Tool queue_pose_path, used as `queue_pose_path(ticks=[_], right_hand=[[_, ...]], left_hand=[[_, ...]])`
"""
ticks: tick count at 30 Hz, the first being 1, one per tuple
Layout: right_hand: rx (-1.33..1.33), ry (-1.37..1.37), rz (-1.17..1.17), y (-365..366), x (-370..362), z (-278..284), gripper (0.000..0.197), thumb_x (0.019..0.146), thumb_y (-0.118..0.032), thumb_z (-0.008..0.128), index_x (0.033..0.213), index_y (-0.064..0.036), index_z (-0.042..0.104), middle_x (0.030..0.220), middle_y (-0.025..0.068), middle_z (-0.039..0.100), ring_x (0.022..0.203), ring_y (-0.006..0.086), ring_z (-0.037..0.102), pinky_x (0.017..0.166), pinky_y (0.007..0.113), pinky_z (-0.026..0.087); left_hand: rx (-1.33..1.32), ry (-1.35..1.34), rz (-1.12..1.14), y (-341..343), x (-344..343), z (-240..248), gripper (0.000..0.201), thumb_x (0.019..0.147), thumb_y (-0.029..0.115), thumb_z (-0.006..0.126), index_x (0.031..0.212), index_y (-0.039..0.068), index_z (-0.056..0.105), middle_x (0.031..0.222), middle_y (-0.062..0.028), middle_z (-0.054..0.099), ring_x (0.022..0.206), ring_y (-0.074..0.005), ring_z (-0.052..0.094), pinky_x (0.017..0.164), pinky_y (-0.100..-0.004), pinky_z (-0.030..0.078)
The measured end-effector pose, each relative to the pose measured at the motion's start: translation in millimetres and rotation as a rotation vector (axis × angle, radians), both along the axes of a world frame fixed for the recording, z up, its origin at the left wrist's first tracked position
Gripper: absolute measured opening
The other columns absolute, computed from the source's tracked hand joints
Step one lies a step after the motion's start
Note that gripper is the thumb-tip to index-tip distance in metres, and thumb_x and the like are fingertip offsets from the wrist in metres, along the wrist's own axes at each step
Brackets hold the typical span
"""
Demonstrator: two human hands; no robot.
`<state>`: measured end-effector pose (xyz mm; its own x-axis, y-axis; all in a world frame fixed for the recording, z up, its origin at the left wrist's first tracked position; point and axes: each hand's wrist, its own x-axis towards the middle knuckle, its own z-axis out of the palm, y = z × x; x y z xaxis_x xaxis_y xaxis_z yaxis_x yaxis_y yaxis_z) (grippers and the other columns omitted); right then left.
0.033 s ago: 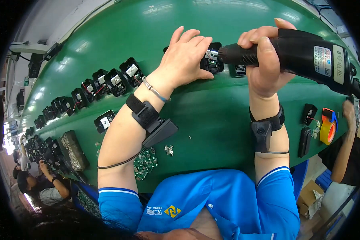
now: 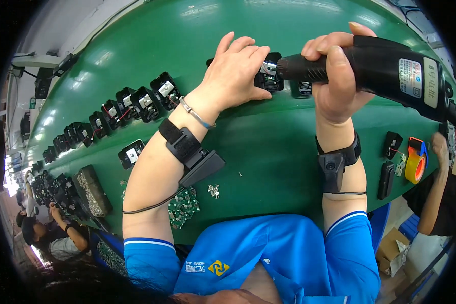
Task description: The person picks up a screw by hand, places it into a black housing, and drives it in using a power screwdriver. This process is repeated for a second screw on the same housing before the person moves the unit aside and reaches for the next one.
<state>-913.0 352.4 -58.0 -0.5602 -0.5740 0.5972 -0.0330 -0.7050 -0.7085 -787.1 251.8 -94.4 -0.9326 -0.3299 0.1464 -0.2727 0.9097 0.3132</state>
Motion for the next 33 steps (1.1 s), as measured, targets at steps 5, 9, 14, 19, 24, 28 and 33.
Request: queue_pose_path(ticks=[5, 9, 14, 19, 24, 28, 33], right_hand=[[-0.010, 0.008, 0.007, -3, -5, -3, 0.034, 0.078, -0.013, 0.042, 0.110, -0.0032, 0.037, 0.076, 0.0073, 0.050, 0.065, 0.0186, 0.046, 0.063, 0.037, 0.037], [0.010, -0.026, 0.007, -3, -6, -7, 0.034, 0.077, -0.014, 0.042, 0.109, -0.0031, 0.037, 0.075, 0.0074, 0.050, 0.066, 0.0190, 0.046, 0.064, 0.037, 0.037], [0.020, -0.038, -0.010, -5, -5, -9, 0.033, 0.077, -0.014, 0.042, 0.108, -0.0028, 0.037, 0.074, 0.0073, 0.050, 0.066, 0.0189, 0.046, 0.064, 0.037, 0.037], [0.023, -0.043, 0.008, -4, -5, -11, 0.033, 0.077, -0.013, 0.042, 0.108, -0.0027, 0.037, 0.075, 0.0074, 0.050, 0.066, 0.0184, 0.047, 0.064, 0.036, 0.037], [0.024, -0.054, 0.029, -5, -5, -12, 0.033, 0.077, -0.014, 0.042, 0.108, -0.0028, 0.037, 0.075, 0.0072, 0.050, 0.067, 0.0183, 0.046, 0.065, 0.036, 0.037], [0.016, -0.055, 0.052, -5, -6, -14, 0.033, 0.077, -0.014, 0.041, 0.108, -0.0037, 0.037, 0.075, 0.0071, 0.050, 0.067, 0.0183, 0.046, 0.065, 0.037, 0.037], [0.012, -0.045, 0.056, -5, -7, -14, 0.033, 0.077, -0.014, 0.041, 0.108, -0.0042, 0.037, 0.076, 0.0071, 0.050, 0.067, 0.0185, 0.047, 0.065, 0.037, 0.037]], left_hand=[[0.011, 0.039, -0.016, 0, -2, -2, 0.066, 0.051, 0.028, 0.073, 0.106, 0.002, 0.047, 0.095, -0.0092, 0.052, 0.104, -0.0241, 0.042, 0.097, -0.0418, 0.022], [-0.010, 0.023, -0.010, 2, -4, -2, 0.065, 0.052, 0.029, 0.073, 0.105, 0.001, 0.047, 0.095, -0.0094, 0.052, 0.104, -0.0242, 0.042, 0.097, -0.0417, 0.022], [-0.046, 0.002, -0.008, 2, -3, -2, 0.066, 0.052, 0.030, 0.072, 0.105, 0.002, 0.047, 0.096, -0.0095, 0.052, 0.104, -0.0242, 0.042, 0.097, -0.0415, 0.022], [-0.029, -0.011, -0.007, 2, -2, -1, 0.066, 0.051, 0.030, 0.073, 0.105, 0.002, 0.048, 0.096, -0.0092, 0.052, 0.104, -0.0240, 0.042, 0.097, -0.0417, 0.023], [-0.032, -0.015, -0.010, 3, -1, -2, 0.065, 0.051, 0.030, 0.073, 0.105, 0.003, 0.048, 0.095, -0.0088, 0.052, 0.103, -0.0237, 0.042, 0.096, -0.0419, 0.023], [-0.038, -0.014, -0.008, 2, 0, -2, 0.065, 0.051, 0.030, 0.073, 0.105, 0.003, 0.047, 0.096, -0.0087, 0.052, 0.104, -0.0236, 0.042, 0.097, -0.0418, 0.023], [-0.029, -0.017, -0.009, 3, -1, -3, 0.065, 0.052, 0.030, 0.073, 0.106, 0.003, 0.047, 0.096, -0.0087, 0.052, 0.104, -0.0235, 0.042, 0.097, -0.0418, 0.022]])
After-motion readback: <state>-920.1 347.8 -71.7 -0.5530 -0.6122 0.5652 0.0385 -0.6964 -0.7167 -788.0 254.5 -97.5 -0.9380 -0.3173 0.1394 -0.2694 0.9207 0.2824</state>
